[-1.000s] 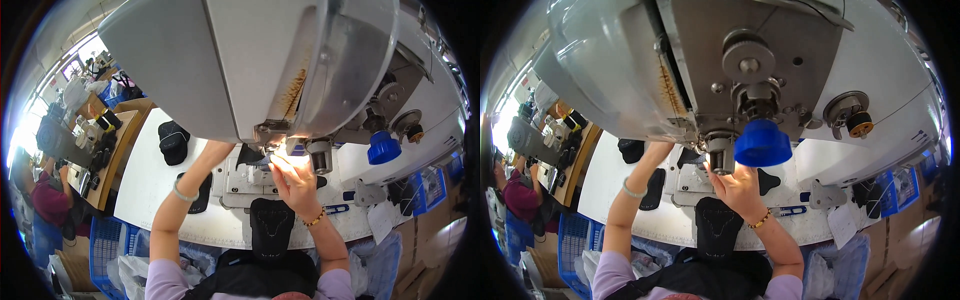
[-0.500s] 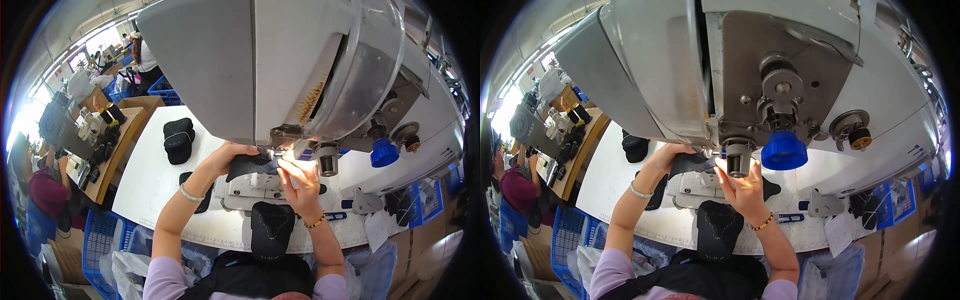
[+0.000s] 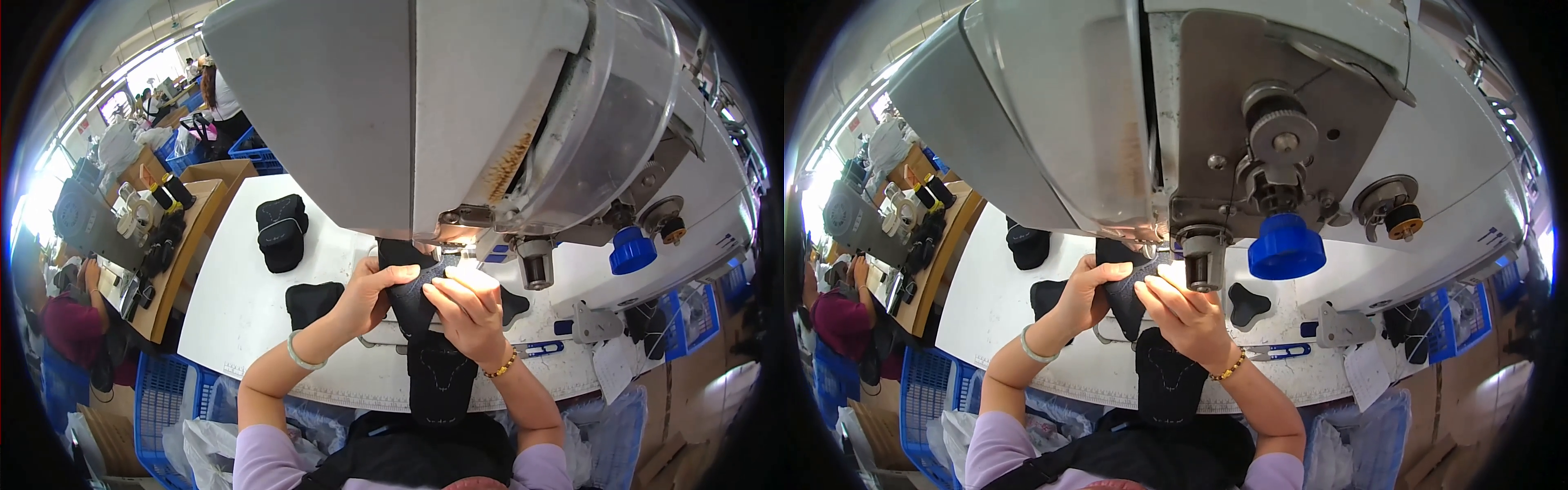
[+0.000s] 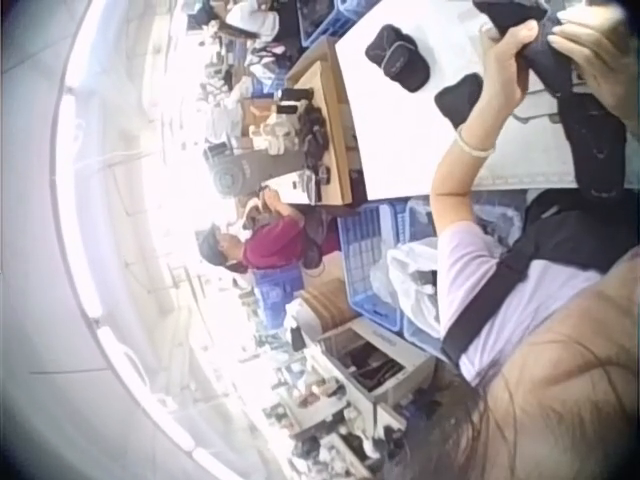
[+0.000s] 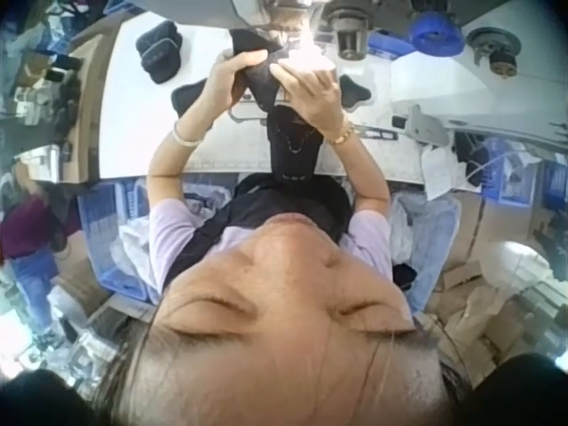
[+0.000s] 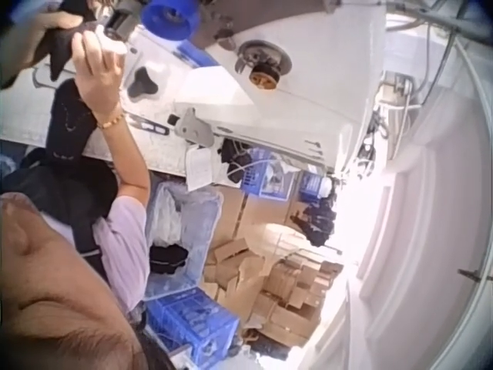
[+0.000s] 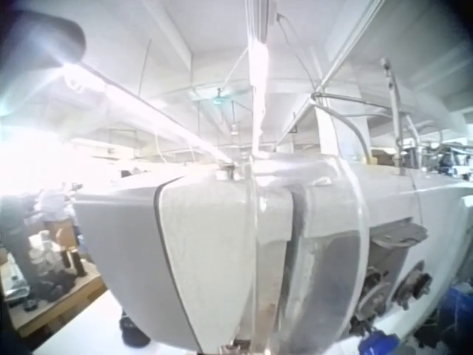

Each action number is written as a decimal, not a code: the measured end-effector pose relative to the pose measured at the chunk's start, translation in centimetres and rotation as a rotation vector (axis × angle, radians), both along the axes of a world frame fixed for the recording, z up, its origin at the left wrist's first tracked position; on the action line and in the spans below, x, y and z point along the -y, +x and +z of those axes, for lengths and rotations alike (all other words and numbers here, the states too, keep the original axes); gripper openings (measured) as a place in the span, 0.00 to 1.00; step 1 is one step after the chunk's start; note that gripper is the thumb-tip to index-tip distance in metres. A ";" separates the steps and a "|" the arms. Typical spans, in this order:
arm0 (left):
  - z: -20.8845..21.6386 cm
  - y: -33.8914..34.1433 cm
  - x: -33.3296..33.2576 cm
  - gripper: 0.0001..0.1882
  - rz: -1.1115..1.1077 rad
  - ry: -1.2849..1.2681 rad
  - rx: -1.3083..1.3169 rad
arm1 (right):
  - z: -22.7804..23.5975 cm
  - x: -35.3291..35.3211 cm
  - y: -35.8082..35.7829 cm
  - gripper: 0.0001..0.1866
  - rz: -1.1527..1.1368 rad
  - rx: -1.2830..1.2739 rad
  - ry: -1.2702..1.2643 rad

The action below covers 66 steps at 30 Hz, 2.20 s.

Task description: Sewing various pieces of fabric and material to assemble shoe uppers using an industrial sewing machine.

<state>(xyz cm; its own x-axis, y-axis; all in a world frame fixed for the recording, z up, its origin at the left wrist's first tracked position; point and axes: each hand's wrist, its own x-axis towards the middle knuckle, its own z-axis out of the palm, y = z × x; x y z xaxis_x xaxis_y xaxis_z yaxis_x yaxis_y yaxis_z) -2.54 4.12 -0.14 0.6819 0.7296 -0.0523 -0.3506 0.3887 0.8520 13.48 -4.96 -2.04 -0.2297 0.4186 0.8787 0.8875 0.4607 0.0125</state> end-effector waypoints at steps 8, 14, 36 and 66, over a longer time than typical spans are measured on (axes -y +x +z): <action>0.8 0.8 1.1 0.09 0.114 -0.051 -0.095 | 0.3 0.1 0.8 0.15 0.082 -0.055 -0.014; 0.3 0.8 1.6 0.09 0.130 -0.176 0.023 | 0.4 0.5 0.9 0.15 0.060 -0.056 -0.044; 0.4 3.2 5.0 0.11 0.322 0.268 0.002 | -0.6 -0.6 5.5 0.15 0.269 -0.540 -0.322; -0.4 1.6 -0.4 0.09 0.135 0.040 0.008 | -0.6 0.2 3.6 0.17 -0.019 -0.067 -0.027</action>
